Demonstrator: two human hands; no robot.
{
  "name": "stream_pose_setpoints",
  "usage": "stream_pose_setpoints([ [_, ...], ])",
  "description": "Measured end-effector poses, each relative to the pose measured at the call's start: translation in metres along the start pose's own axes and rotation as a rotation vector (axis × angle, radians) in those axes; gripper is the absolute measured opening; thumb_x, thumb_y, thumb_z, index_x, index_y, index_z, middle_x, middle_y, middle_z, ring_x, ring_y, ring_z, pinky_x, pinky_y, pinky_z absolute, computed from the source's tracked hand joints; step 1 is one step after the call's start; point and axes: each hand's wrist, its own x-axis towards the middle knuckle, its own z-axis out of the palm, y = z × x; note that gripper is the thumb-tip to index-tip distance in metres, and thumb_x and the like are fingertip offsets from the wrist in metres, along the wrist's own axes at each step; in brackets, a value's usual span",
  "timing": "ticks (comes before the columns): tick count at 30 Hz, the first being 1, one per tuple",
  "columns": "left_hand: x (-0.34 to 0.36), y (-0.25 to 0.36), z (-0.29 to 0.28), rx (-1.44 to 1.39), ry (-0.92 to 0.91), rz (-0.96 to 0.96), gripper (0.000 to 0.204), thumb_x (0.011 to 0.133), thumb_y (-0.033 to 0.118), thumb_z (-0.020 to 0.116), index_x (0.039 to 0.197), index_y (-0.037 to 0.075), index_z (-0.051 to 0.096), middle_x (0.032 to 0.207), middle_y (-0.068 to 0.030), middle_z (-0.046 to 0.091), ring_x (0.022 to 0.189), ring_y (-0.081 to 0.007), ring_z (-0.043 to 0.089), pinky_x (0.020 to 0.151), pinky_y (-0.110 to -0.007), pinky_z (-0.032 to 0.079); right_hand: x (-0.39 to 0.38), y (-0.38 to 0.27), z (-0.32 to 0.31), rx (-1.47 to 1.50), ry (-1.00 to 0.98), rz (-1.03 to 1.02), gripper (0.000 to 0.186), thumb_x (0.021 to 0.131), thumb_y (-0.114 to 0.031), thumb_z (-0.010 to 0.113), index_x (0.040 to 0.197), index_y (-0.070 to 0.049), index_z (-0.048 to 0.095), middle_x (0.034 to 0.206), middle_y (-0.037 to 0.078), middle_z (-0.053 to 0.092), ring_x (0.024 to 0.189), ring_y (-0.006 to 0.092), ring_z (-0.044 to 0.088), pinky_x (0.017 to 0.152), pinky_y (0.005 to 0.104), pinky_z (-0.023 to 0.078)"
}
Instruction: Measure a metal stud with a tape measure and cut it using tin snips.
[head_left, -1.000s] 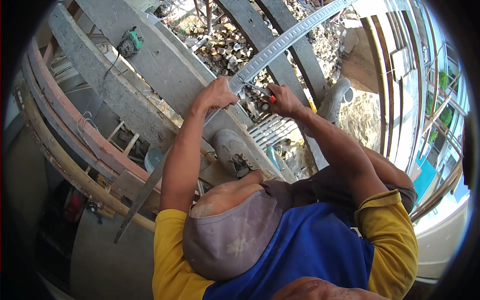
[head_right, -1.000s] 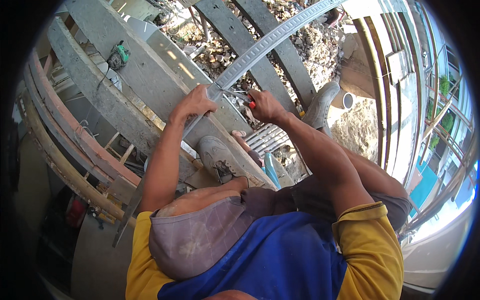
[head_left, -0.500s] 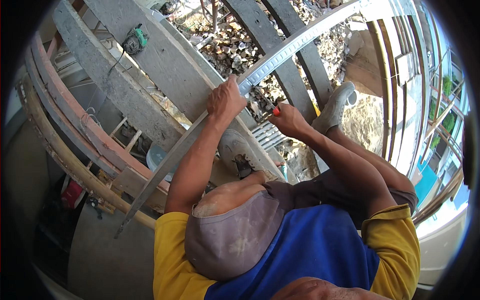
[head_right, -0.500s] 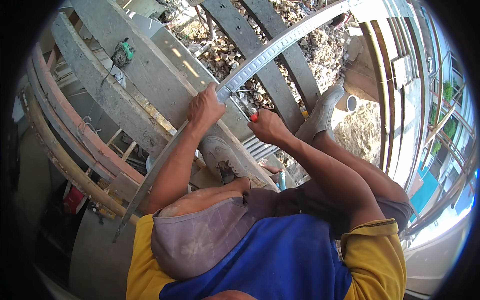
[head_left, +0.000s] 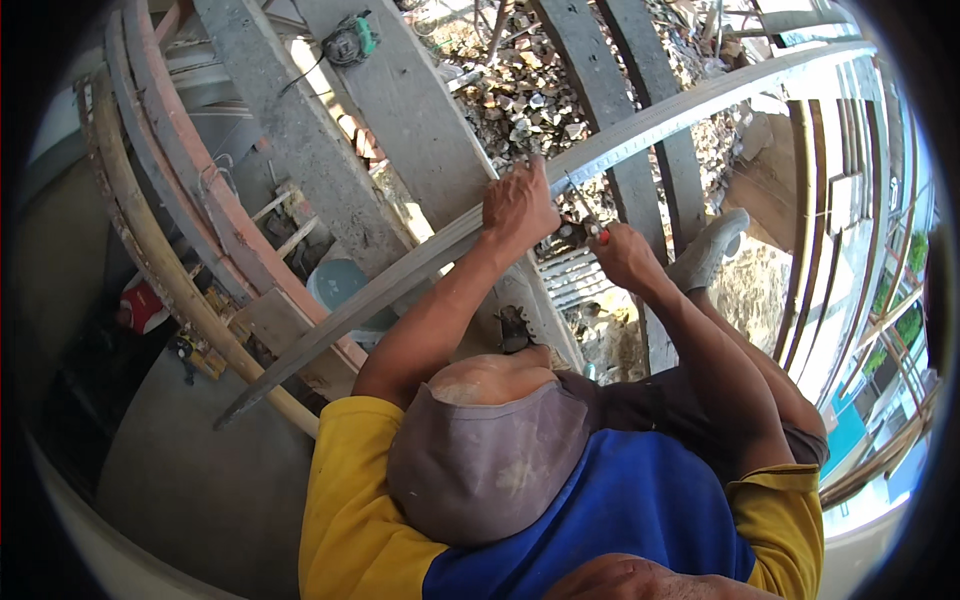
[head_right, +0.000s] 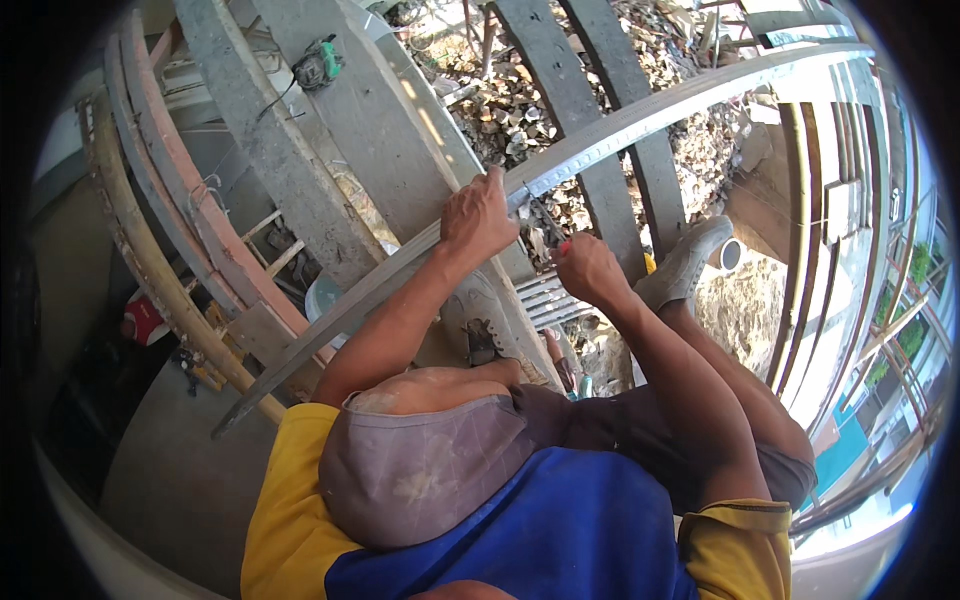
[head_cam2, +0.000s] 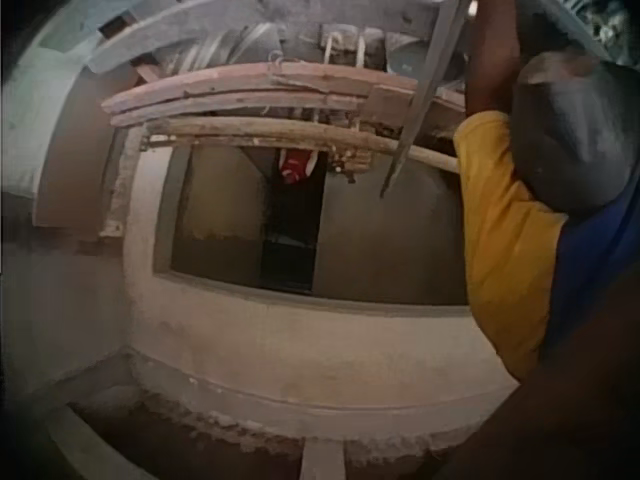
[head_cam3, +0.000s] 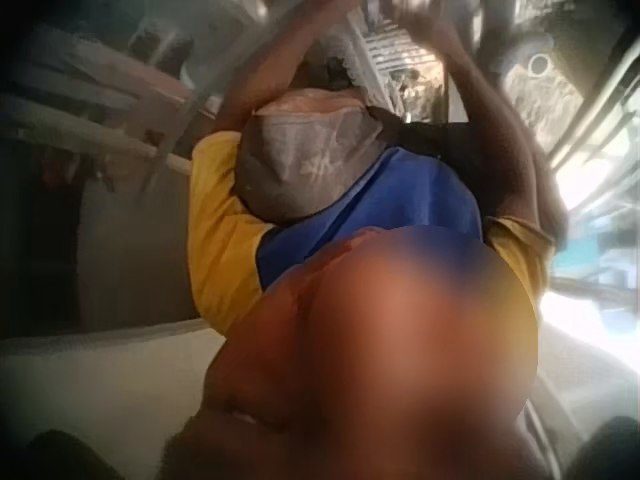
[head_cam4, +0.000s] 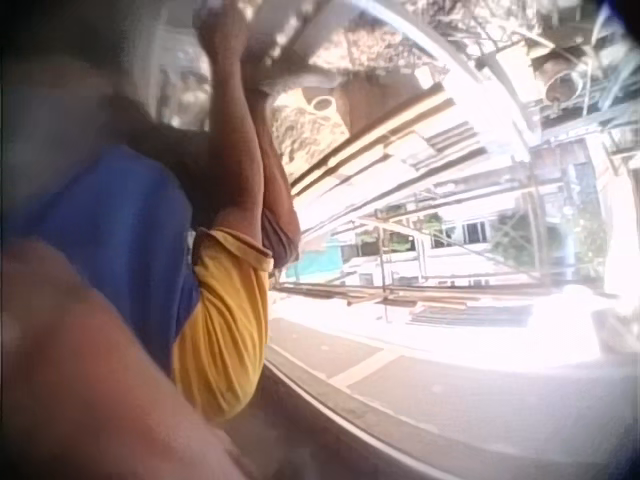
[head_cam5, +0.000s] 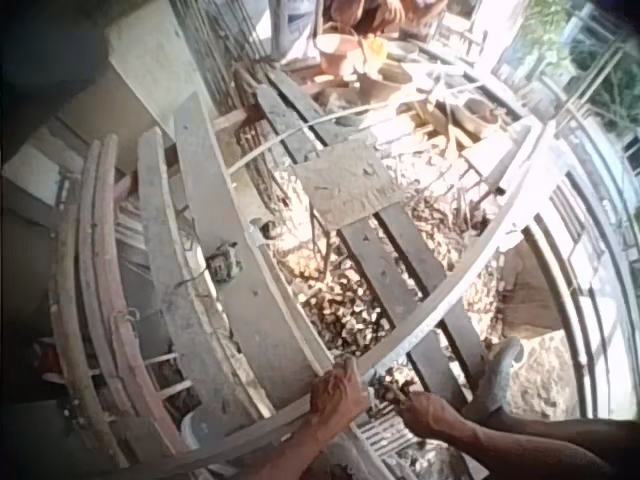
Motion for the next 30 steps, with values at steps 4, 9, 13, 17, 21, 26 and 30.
stream_pose_setpoints([
  [4, 0.002, -0.003, -0.002, -0.128, -0.089, 0.096, 0.04, 0.069, 0.004, 0.06, 0.105, -0.007, 0.047, 0.087, -0.0265, 0.064, 0.083, -0.0417, 0.066, 0.076, -0.046, 0.054, -0.008, 0.0, -0.013, 0.042, 0.039, 0.033, 0.038, 0.088, -0.03, 0.061, 0.077, 0.007, 0.06, 0.081, 0.034, 0.06, 0.086, 0.0512, 0.059, 0.072, 0.0543, 0.046],
  [9, 0.011, -0.018, 0.003, -0.158, -0.1, 0.186, 0.044, 0.068, 0.006, 0.063, 0.107, -0.006, 0.048, 0.079, -0.0243, 0.065, 0.077, -0.0411, 0.067, 0.069, -0.047, 0.055, 0.0, 0.015, -0.007, -0.001, 0.081, -0.082, 0.034, 0.087, -0.026, 0.064, 0.073, 0.005, 0.06, 0.068, 0.028, 0.059, 0.071, 0.0475, 0.06, 0.062, 0.0504, 0.044],
  [13, -0.004, -0.014, 0.004, -0.125, -0.091, 0.075, 0.044, 0.072, 0.005, 0.061, 0.112, -0.005, 0.047, 0.081, -0.0215, 0.065, 0.077, -0.0375, 0.068, 0.065, -0.047, 0.055, -0.013, -0.014, -0.013, 0.036, 0.075, 0.009, 0.037, 0.086, -0.03, 0.067, 0.073, 0.005, 0.061, 0.067, 0.027, 0.059, 0.068, 0.0439, 0.062, 0.061, 0.0488, 0.044],
  [17, -0.008, -0.007, 0.023, -0.112, 0.044, 0.066, 0.04, 0.078, 0.004, 0.058, 0.115, -0.004, 0.046, 0.085, -0.0194, 0.064, 0.077, -0.0325, 0.067, 0.062, -0.046, 0.053, -0.03, -0.024, -0.017, -0.122, 0.088, 0.036, 0.044, 0.084, -0.04, 0.07, 0.079, 0.004, 0.064, 0.072, 0.027, 0.063, 0.072, 0.0428, 0.065, 0.066, 0.0489, 0.046],
  [21, -0.009, -0.003, 0.029, -0.071, 0.123, 0.077, 0.036, 0.079, 0.006, 0.059, 0.112, -0.004, 0.048, 0.084, -0.0186, 0.064, 0.074, -0.032, 0.067, 0.06, -0.044, 0.053, -0.036, -0.032, -0.01, -0.182, 0.125, 0.055, 0.044, 0.08, -0.035, 0.074, 0.093, 0.005, 0.063, 0.087, 0.028, 0.066, 0.087, 0.0455, 0.064, 0.075, 0.0469, 0.049],
  [26, -0.013, -0.01, 0.038, -0.047, 0.163, 0.085, 0.042, 0.081, 0.006, 0.058, 0.119, -0.006, 0.048, 0.081, -0.0197, 0.064, 0.071, -0.0316, 0.067, 0.058, -0.042, 0.053, -0.013, 0.006, 0.002, -0.186, 0.069, 0.022, 0.03, 0.081, -0.021, 0.072, 0.09, 0.006, 0.063, 0.086, 0.029, 0.065, 0.086, 0.0464, 0.063, 0.074, 0.0492, 0.048],
  [30, -0.008, 0.001, 0.026, -0.121, 0.109, 0.068, 0.032, 0.081, 0.004, 0.055, 0.112, -0.005, 0.049, 0.081, -0.022, 0.065, 0.071, -0.033, 0.068, 0.057, -0.043, 0.054, -0.003, 0.048, 0.022, -0.116, 0.129, -0.106, 0.024, 0.083, -0.015, 0.069, 0.083, 0.007, 0.059, 0.081, 0.03, 0.062, 0.081, 0.0493, 0.061, 0.071, 0.0523, 0.046],
])
